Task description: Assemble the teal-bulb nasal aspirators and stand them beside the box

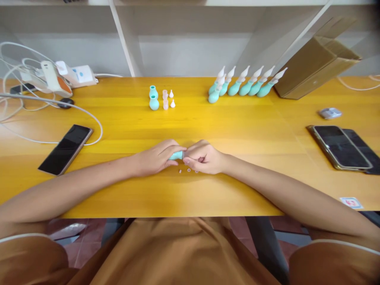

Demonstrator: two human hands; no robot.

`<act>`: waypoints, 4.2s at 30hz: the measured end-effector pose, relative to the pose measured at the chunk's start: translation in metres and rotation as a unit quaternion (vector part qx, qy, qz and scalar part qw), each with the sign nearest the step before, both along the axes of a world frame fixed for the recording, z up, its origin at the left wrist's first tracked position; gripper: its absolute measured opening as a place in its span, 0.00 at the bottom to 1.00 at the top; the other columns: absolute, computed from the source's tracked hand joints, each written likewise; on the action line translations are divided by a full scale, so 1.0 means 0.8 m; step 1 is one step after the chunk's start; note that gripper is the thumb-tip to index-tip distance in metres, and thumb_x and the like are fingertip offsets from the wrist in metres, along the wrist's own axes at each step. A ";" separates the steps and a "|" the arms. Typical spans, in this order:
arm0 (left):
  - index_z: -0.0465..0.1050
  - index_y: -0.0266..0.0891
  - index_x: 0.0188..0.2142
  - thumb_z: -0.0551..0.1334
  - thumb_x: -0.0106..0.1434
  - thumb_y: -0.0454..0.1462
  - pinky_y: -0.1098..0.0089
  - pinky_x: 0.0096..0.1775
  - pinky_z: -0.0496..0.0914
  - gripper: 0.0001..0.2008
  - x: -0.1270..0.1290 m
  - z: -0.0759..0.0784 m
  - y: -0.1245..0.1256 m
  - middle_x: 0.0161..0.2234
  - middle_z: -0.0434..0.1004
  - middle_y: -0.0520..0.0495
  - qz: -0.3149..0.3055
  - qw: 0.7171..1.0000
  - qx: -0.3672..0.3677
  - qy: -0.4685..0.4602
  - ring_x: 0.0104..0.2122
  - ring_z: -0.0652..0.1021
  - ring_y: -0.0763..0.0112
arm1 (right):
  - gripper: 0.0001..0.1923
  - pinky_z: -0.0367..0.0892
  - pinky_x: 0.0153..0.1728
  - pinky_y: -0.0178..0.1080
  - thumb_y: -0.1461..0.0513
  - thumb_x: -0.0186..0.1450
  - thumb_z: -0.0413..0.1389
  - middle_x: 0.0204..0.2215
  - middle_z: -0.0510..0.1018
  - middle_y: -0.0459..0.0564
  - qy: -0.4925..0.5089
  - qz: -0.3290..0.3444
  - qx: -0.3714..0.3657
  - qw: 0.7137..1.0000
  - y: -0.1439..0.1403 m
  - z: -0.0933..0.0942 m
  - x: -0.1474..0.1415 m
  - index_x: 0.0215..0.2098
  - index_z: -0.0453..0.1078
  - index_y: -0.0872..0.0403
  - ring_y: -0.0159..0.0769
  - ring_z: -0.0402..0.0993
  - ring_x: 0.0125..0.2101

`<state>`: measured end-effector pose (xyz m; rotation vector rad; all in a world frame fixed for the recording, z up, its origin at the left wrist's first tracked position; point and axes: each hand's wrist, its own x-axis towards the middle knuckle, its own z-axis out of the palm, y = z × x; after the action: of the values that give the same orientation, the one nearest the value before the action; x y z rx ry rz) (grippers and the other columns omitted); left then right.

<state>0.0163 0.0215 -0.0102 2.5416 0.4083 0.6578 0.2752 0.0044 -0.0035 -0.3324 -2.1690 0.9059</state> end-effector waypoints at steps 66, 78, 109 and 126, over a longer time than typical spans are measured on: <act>0.67 0.36 0.64 0.57 0.82 0.45 0.49 0.62 0.76 0.19 -0.004 0.012 0.001 0.58 0.78 0.32 0.109 0.994 -0.004 -0.003 0.58 0.80 0.51 | 0.24 0.57 0.37 0.45 0.53 0.81 0.58 0.29 0.84 0.58 -0.575 -0.452 0.118 0.672 0.229 0.147 0.212 0.30 0.81 0.55 0.37 0.62 0.27; 0.67 0.36 0.66 0.56 0.82 0.44 0.48 0.64 0.75 0.20 -0.003 0.013 0.000 0.59 0.78 0.32 0.105 0.994 0.003 0.017 0.59 0.79 0.50 | 0.25 0.61 0.42 0.46 0.51 0.84 0.51 0.41 0.88 0.63 -0.626 -0.430 0.082 0.646 0.253 0.141 0.204 0.46 0.86 0.58 0.41 0.73 0.37; 0.69 0.36 0.64 0.55 0.81 0.43 0.49 0.63 0.75 0.18 -0.001 0.018 -0.003 0.58 0.78 0.32 0.109 0.994 0.003 0.025 0.58 0.79 0.51 | 0.15 0.57 0.41 0.45 0.63 0.75 0.52 0.41 0.87 0.65 -0.418 -0.543 0.206 0.699 0.201 0.147 0.138 0.46 0.81 0.59 0.44 0.73 0.37; 0.75 0.39 0.48 0.57 0.73 0.33 0.58 0.52 0.77 0.09 -0.018 0.012 0.041 0.47 0.78 0.43 0.249 0.968 -0.023 -0.006 0.43 0.79 0.62 | 0.25 0.72 0.66 0.58 0.66 0.67 0.54 0.63 0.79 0.58 -0.192 -0.244 0.093 0.946 0.217 -0.008 -0.008 0.58 0.82 0.49 0.55 0.76 0.64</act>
<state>0.0021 0.0542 -0.0008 2.3975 1.0645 0.8253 0.2689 0.1776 -0.0100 -0.9672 -2.3326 0.3728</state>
